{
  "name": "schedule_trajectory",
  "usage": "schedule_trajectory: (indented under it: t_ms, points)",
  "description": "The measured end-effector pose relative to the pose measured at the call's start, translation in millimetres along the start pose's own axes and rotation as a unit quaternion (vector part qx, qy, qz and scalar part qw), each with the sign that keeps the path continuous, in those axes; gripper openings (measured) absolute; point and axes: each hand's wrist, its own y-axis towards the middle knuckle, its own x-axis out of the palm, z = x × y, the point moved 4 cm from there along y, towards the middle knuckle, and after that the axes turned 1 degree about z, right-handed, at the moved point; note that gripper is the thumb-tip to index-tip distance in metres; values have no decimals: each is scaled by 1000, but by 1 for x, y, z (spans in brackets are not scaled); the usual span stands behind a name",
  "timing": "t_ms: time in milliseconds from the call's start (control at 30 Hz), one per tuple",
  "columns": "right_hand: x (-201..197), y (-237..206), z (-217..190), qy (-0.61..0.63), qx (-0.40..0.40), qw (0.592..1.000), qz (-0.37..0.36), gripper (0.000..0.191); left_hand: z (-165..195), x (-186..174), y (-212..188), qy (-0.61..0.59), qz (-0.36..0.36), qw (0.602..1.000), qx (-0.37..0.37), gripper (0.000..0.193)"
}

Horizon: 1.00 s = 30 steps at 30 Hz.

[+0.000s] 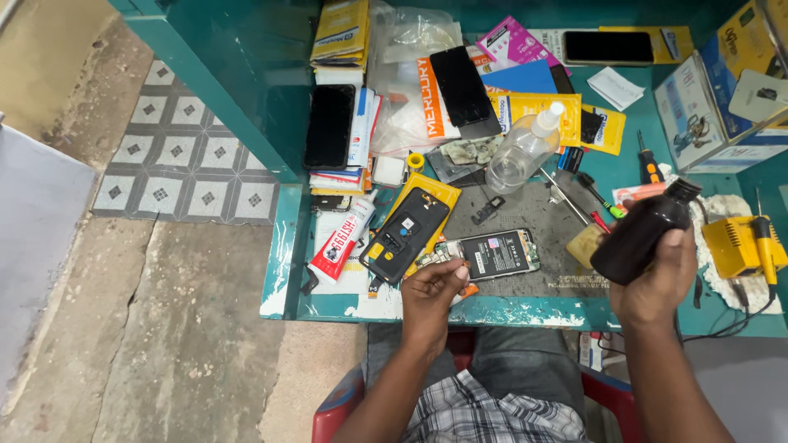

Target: The person repairs a disassembled smartphone at a workbench. They hold and turn the phone's logic board by hand, apply liquid from a small bottle onto it, then use a screwdriver and a soldering iron on small components while a second person holds a phone nearby.

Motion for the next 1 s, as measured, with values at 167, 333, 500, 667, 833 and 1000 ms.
schedule_trajectory:
  t_ms: [167,333,500,667,833,1000]
  points:
    - [-1,-6,-1,20,11,999,-47,56,0,-1,-2,-29,-43,999,-7,19]
    - [10,-13,-23,-260,-121,951,-117,53,1,3,-4,-58,-68,994,-61,17]
    - [35,-8,-56,-484,-269,820,-148,68,12,18,-7,-66,-96,993,-16,21]
    - [42,1,-80,-587,-384,674,-230,55,10,38,-17,-86,-106,990,-42,30]
    - [34,3,-84,-619,-415,609,-271,39,7,58,-25,-93,-139,984,-53,31]
    - [34,-3,-86,-637,-477,535,-283,21,-2,68,-28,-98,-147,982,-64,32]
